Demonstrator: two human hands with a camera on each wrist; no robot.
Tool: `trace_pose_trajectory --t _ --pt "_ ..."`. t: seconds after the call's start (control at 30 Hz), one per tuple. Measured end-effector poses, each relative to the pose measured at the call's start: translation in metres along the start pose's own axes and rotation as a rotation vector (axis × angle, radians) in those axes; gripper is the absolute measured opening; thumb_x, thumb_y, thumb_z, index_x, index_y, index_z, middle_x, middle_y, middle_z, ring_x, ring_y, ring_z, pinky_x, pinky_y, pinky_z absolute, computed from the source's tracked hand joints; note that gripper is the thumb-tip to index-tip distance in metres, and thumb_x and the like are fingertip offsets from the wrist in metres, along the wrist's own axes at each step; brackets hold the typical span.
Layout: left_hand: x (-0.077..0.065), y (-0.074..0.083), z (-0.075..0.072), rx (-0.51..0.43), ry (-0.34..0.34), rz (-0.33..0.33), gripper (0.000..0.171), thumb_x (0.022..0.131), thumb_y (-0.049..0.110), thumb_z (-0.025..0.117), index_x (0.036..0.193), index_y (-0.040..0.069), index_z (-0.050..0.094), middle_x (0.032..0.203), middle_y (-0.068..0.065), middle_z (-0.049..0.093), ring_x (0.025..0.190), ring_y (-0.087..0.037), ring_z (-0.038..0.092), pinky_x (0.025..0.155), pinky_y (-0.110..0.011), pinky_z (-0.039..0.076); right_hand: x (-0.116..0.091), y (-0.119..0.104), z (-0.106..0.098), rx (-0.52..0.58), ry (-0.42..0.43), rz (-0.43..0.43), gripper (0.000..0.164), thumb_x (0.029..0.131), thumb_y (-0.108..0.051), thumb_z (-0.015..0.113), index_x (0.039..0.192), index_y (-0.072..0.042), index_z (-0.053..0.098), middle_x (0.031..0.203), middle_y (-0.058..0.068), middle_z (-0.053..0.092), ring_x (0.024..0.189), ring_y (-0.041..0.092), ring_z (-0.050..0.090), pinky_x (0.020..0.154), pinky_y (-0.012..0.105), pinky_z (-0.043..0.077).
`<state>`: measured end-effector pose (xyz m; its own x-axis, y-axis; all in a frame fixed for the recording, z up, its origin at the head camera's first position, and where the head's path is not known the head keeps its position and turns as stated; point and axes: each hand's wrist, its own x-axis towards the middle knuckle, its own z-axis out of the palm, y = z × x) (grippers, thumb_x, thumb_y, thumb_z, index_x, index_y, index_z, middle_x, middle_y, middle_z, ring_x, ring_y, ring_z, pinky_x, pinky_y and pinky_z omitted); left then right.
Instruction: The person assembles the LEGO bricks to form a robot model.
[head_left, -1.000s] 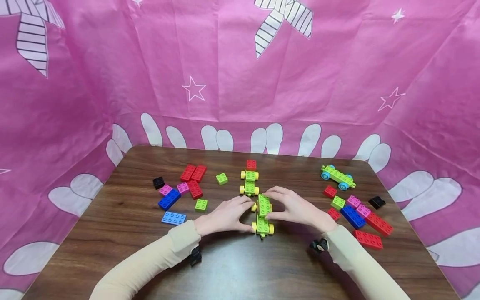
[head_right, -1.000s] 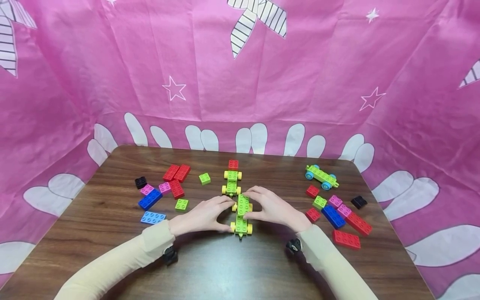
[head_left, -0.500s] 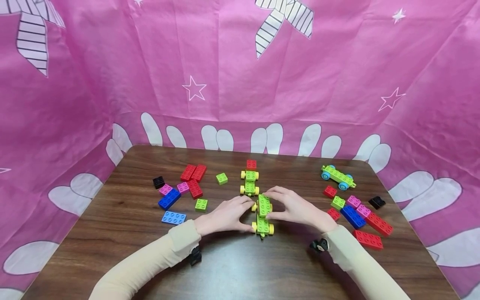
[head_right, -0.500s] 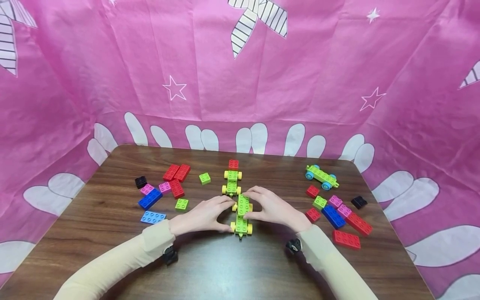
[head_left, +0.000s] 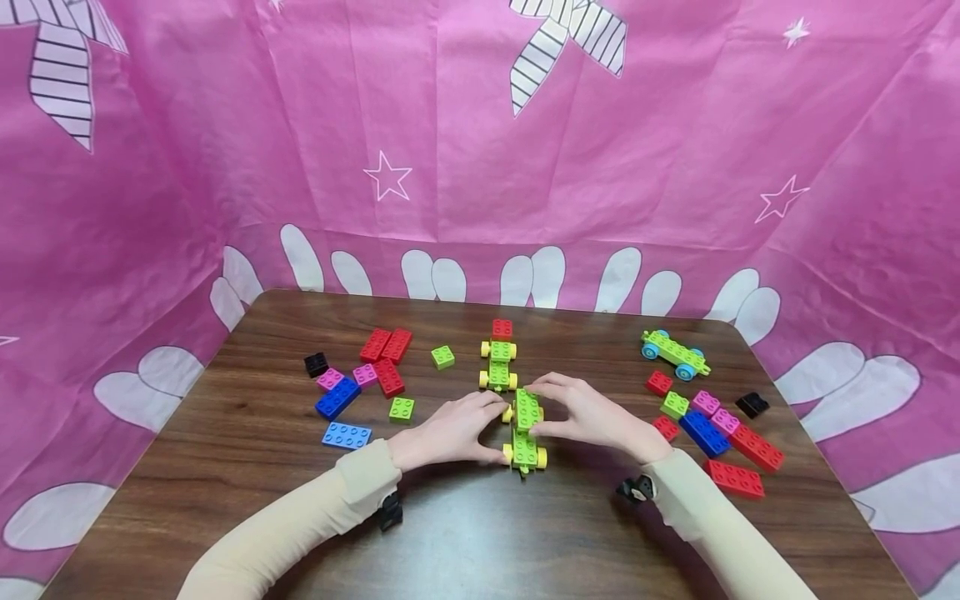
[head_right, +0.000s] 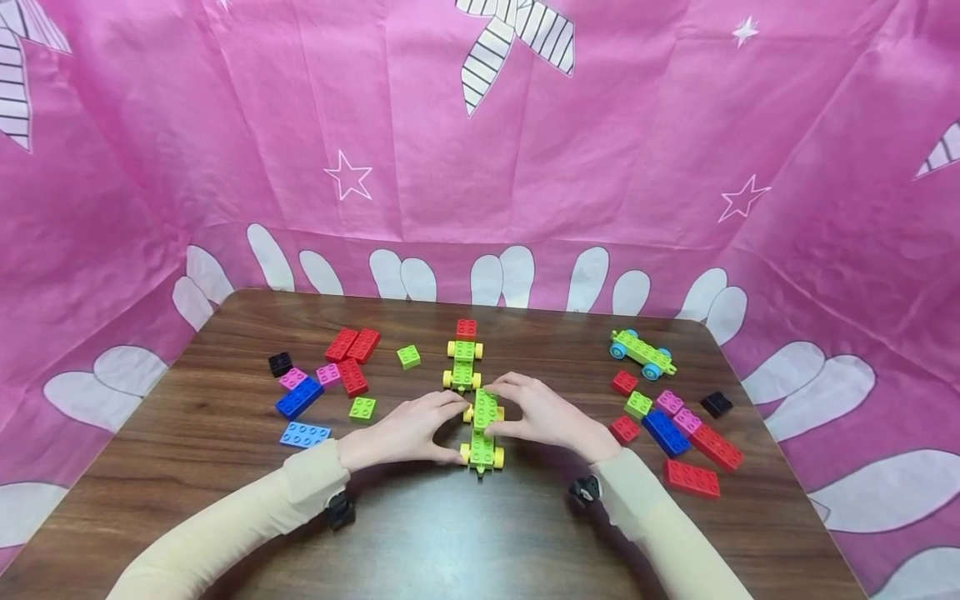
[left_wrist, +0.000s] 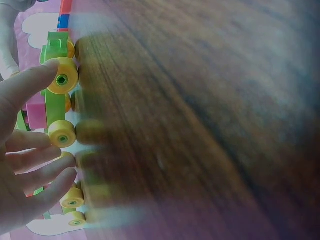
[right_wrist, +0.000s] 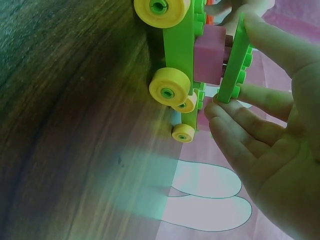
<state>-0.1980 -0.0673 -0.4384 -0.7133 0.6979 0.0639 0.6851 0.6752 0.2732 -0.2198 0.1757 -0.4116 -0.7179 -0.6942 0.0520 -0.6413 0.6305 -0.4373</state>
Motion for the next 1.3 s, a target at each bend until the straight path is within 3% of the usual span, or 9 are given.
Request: trace_pose_trajectory --t 1.3 --pt "0.0004 -0.0007 0.0025 0.035 0.027 0.006 0.075 0.075 0.057 0.068 0.131 0.009 0.053 0.131 -0.003 0.053 0.118 -0.017 0.053 0.086 -0.034 0.054 0.0002 -0.0056 0.0088 0.018 0.103 0.021 0.061 0.072 -0.045 0.077 0.121 -0.013 0.059 0.114 -0.004 0.058 0.103 0.017 0.06 0.087 0.035 0.052"
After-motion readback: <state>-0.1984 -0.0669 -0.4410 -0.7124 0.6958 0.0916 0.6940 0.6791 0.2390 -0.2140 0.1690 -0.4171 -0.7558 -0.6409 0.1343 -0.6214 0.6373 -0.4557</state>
